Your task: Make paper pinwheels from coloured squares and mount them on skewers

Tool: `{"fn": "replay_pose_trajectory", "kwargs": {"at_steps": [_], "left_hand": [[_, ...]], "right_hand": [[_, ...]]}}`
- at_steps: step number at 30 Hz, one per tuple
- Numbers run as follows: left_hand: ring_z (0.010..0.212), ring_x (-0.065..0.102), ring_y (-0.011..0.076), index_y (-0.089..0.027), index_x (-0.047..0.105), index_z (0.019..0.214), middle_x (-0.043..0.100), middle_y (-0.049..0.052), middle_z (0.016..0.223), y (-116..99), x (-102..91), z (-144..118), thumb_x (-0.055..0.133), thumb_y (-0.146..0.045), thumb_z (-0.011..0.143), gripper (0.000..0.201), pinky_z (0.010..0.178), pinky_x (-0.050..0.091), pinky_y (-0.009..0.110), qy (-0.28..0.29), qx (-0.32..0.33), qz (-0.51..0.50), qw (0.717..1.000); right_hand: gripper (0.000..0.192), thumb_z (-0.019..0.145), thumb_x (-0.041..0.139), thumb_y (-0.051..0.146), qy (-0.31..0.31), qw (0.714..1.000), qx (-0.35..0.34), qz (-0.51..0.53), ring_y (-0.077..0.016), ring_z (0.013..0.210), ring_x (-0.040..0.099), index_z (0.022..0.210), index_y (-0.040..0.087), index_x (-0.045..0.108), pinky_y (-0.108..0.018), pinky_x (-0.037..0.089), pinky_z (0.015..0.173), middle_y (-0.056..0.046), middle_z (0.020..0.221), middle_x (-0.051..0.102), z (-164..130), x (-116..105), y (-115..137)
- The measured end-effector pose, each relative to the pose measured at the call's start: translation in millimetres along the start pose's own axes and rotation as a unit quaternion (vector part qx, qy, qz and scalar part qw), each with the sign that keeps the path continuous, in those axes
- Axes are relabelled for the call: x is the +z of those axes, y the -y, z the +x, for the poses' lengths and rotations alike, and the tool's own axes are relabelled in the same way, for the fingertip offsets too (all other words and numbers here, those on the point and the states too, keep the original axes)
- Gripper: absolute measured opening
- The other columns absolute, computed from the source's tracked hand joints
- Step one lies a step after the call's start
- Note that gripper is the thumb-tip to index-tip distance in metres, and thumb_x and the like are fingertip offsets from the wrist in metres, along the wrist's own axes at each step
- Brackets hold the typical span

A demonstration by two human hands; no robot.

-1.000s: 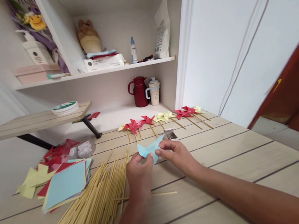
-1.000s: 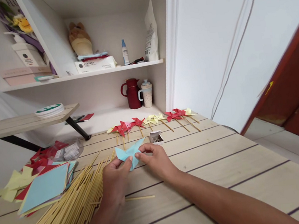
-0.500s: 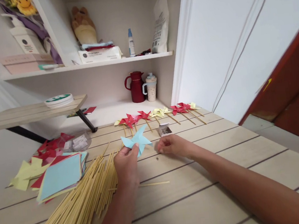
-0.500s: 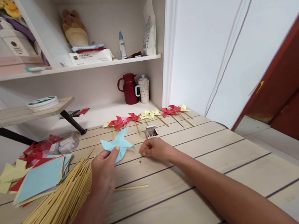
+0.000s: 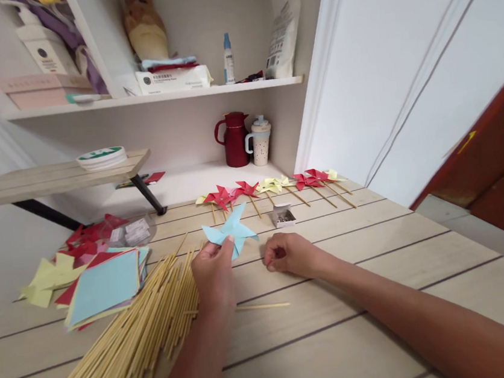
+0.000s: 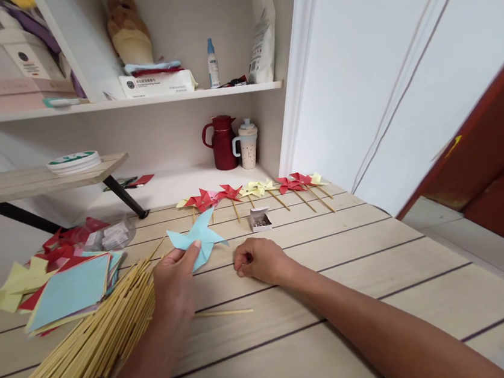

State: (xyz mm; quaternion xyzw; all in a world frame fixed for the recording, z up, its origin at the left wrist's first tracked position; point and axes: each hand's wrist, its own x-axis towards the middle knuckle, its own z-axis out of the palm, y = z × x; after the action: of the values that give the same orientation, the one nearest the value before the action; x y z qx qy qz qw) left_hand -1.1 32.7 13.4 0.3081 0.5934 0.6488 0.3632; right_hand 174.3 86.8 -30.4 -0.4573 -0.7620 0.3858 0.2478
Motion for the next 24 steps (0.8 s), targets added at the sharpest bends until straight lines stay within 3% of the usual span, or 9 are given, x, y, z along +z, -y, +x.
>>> {"fn": "replay_pose_trajectory", "kwargs": {"at_steps": [9, 24], "left_hand": [[0.063, 0.062, 0.0161, -0.012, 0.077, 0.075, 0.072, 0.003, 0.069, -2, -1.2, -1, 0.076, -0.032, 0.065, 0.022, 0.06, 0.044, 0.025, -0.002, -0.009, -0.019, 1.0], [0.065, 0.064, 0.0169, -0.014, 0.075, 0.069, 0.071, 0.002, 0.066, -1, -1.5, -1, 0.075, -0.033, 0.066, 0.019, 0.063, 0.046, 0.027, 0.005, -0.016, -0.035, 0.999]], "right_hand": [[0.014, 0.066, 0.068, 0.014, 0.004, 1.0, -0.011, 0.013, -0.0124, 0.064, 0.053, 0.078, 0.02, 0.069, -0.023, 0.04, 0.059, 0.003, 0.07, 0.06, -3, -9, 7], [0.009, 0.063, 0.073, 0.019, 0.01, 0.999, 0.029, 0.018, -0.0134, 0.063, 0.058, 0.07, 0.02, 0.068, -0.024, 0.041, 0.058, 0.003, 0.068, 0.066, -4, -6, 11]]}}
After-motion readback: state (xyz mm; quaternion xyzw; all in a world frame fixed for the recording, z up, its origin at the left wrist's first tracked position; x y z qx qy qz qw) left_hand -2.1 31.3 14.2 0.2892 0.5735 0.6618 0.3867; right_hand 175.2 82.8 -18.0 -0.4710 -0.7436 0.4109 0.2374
